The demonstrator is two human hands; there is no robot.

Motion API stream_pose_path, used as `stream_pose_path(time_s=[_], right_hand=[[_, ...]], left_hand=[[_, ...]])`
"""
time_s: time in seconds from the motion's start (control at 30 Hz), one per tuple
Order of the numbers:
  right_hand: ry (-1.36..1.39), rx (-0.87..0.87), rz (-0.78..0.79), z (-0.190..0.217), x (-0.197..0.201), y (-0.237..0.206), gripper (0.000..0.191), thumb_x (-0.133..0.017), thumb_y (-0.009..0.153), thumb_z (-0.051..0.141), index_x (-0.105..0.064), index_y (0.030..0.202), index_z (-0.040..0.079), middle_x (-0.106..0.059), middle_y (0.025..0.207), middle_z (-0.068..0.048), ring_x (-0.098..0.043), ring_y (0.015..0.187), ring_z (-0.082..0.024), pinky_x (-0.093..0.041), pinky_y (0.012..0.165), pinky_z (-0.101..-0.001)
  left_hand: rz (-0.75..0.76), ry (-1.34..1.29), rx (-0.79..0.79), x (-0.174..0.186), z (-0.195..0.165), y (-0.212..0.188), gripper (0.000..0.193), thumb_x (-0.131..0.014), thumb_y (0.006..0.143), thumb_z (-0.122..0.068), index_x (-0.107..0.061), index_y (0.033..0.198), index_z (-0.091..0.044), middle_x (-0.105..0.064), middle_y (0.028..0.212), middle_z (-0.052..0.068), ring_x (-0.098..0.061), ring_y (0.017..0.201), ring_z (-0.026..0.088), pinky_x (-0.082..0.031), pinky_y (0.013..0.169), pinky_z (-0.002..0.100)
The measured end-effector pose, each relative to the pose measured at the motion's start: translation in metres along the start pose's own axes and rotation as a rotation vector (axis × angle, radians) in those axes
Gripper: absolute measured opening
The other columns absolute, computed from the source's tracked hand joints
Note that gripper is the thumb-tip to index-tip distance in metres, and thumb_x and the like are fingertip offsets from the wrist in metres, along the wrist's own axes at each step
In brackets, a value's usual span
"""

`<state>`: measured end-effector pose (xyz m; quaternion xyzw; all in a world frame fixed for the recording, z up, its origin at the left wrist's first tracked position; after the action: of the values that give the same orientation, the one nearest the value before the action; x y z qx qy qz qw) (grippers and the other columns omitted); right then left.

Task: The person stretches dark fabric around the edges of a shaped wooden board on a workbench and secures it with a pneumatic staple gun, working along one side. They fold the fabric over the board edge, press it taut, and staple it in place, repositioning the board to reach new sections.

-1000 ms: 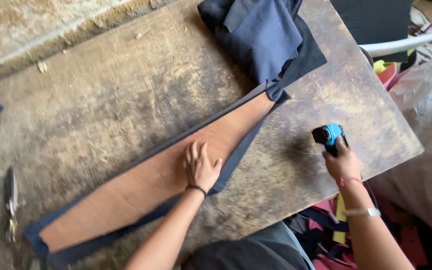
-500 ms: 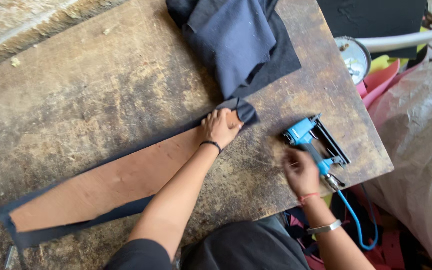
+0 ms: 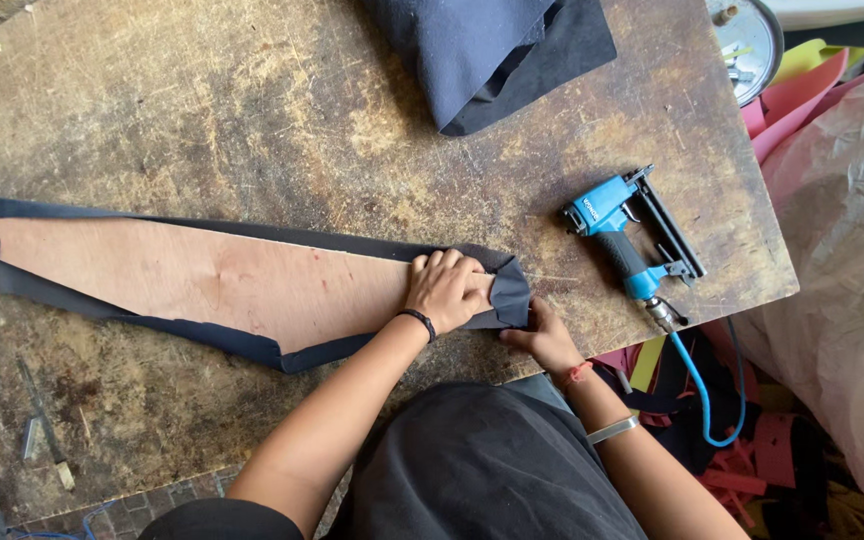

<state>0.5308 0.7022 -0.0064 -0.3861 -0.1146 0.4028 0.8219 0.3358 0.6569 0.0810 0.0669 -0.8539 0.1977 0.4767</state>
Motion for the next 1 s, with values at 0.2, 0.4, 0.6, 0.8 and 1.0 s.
stream_pose_path(time_s=[0.2,0.4,0.6,0.8,1.0], right_hand=[[0.157,0.053,-0.116,0.006,-0.016,-0.013,0.028,-0.063,0.091,0.007,-0.060,0.119,0.004,-0.074,0.098,-0.007,-0.071,0.079,-0.014,-0.058,0.069,-0.0304],[0.270,0.034,-0.115,-0.008,-0.016,-0.028,0.018,-0.062,0.097,0.009,-0.060,0.114,0.004,-0.070,0.092,-0.008,-0.068,0.074,-0.015,-0.056,0.066,-0.0286],[0.155,0.103,-0.230,-0.023,-0.018,-0.006,0.018,-0.065,0.093,0.005,-0.059,0.110,0.003,-0.071,0.085,-0.006,-0.068,0.066,-0.016,-0.055,0.059,-0.0302],[0.258,0.089,-0.243,-0.044,-0.016,0.003,0.012,-0.060,0.102,0.017,-0.065,0.106,0.007,-0.070,0.082,-0.005,-0.066,0.066,-0.014,-0.053,0.059,-0.0289],[0.400,0.037,-0.203,-0.045,-0.012,-0.003,0.021,-0.054,0.103,0.026,-0.067,0.105,0.010,-0.071,0.081,-0.003,-0.064,0.065,-0.013,-0.054,0.060,-0.0279]], left_hand=[[0.023,0.048,-0.071,-0.004,-0.004,-0.007,0.055,-0.077,0.073,-0.043,-0.065,0.122,-0.022,-0.060,0.117,0.006,-0.053,0.118,0.026,-0.032,0.103,0.050],[0.107,0.100,-0.086,0.000,-0.014,-0.013,0.072,-0.083,0.066,-0.054,-0.061,0.126,-0.021,-0.057,0.122,0.007,-0.050,0.121,0.028,-0.030,0.104,0.051],[0.049,0.150,-0.117,-0.001,-0.016,-0.018,0.070,-0.082,0.071,-0.055,-0.061,0.128,-0.020,-0.058,0.121,0.008,-0.052,0.119,0.029,-0.034,0.102,0.051],[0.061,0.135,-0.117,-0.001,-0.014,-0.018,0.069,-0.082,0.071,-0.056,-0.062,0.126,-0.020,-0.059,0.120,0.007,-0.052,0.120,0.029,-0.034,0.102,0.050],[0.097,0.093,-0.113,0.004,-0.012,-0.014,0.067,-0.079,0.073,-0.060,-0.063,0.126,-0.023,-0.060,0.121,0.007,-0.050,0.123,0.029,-0.033,0.105,0.049]])
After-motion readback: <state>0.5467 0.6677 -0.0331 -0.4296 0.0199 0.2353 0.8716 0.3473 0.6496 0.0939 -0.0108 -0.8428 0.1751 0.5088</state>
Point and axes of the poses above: each hand's wrist, its own y-axis towards the middle knuckle, its own x-axis out of the back of the hand, z = x × y, the point moved 7 cm from there along y, towards the middle knuckle
